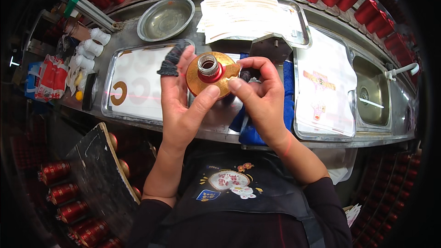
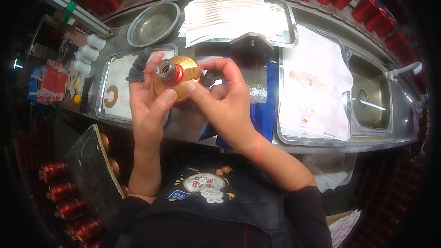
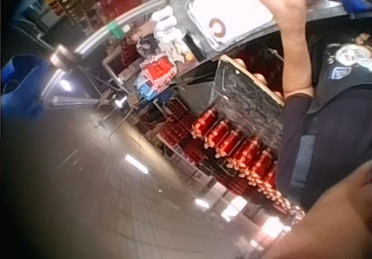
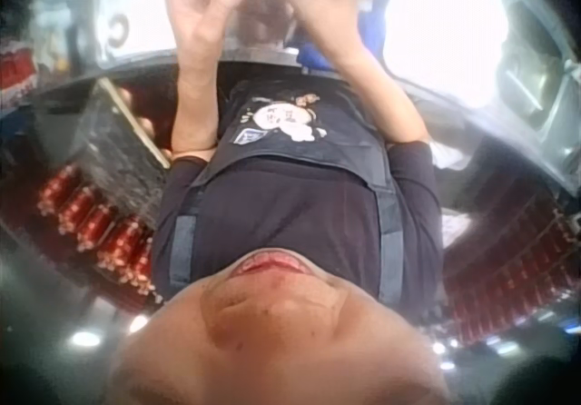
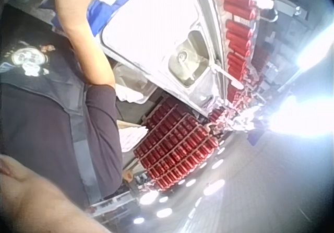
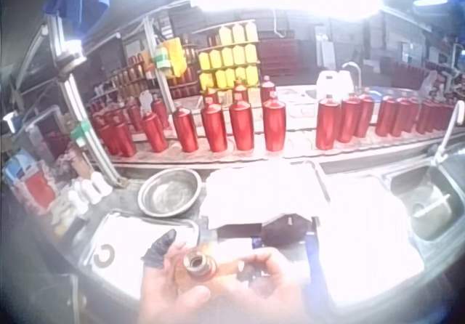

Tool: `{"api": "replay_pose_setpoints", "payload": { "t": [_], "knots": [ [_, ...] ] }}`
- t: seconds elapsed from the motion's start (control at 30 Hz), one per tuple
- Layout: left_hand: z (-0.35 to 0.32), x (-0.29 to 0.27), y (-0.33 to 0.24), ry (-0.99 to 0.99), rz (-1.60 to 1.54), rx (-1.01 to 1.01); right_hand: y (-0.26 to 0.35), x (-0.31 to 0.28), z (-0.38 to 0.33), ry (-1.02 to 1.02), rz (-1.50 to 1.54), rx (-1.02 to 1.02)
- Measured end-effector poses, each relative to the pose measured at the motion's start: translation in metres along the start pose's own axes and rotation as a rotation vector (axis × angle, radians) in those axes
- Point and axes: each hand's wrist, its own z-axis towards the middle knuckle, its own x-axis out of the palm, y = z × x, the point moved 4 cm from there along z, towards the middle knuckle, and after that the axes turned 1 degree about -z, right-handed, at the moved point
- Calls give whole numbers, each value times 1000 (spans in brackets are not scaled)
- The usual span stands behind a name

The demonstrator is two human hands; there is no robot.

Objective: The person repeatedly picks red cylindrical containers from a tray, places them in a blue holder, and applies a gold circular seal to the neck of each container. They smooth the seal with fingers and a small tool, then return the container to the tray. The process is repeated for multiple containers.

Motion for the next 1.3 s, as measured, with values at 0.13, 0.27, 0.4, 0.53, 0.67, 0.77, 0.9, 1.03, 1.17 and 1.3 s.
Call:
{"api": "replay_pose_setpoints", "payload": {
  "t": [0.13,0.27,0.4,0.53,0.67,0.77,0.9,1.03,1.17,1.3],
  "knots": [
    [0,7,4,118,80,-64,-3,-2,10,2,-102,36],
    [1,6,4,147,118,-70,-6,-3,20,13,-9,85],
    [2,6,4,71,-39,-88,-4,-3,20,32,16,47],
    [5,7,7,59,-11,-121,-1,-1,18,104,-121,-21],
    [8,7,5,82,12,-87,-2,-4,23,103,37,62],
    [8,7,4,83,16,-99,-2,-5,25,101,107,133],
    [7,7,4,76,-2,-112,2,-4,29,101,-142,-2],
    [8,8,4,78,9,-87,-5,0,35,76,-21,17],
    [8,8,5,81,18,-83,-4,1,36,78,-18,1],
    [8,8,4,69,-1,-86,0,-5,30,136,-56,40]
  ]
}}
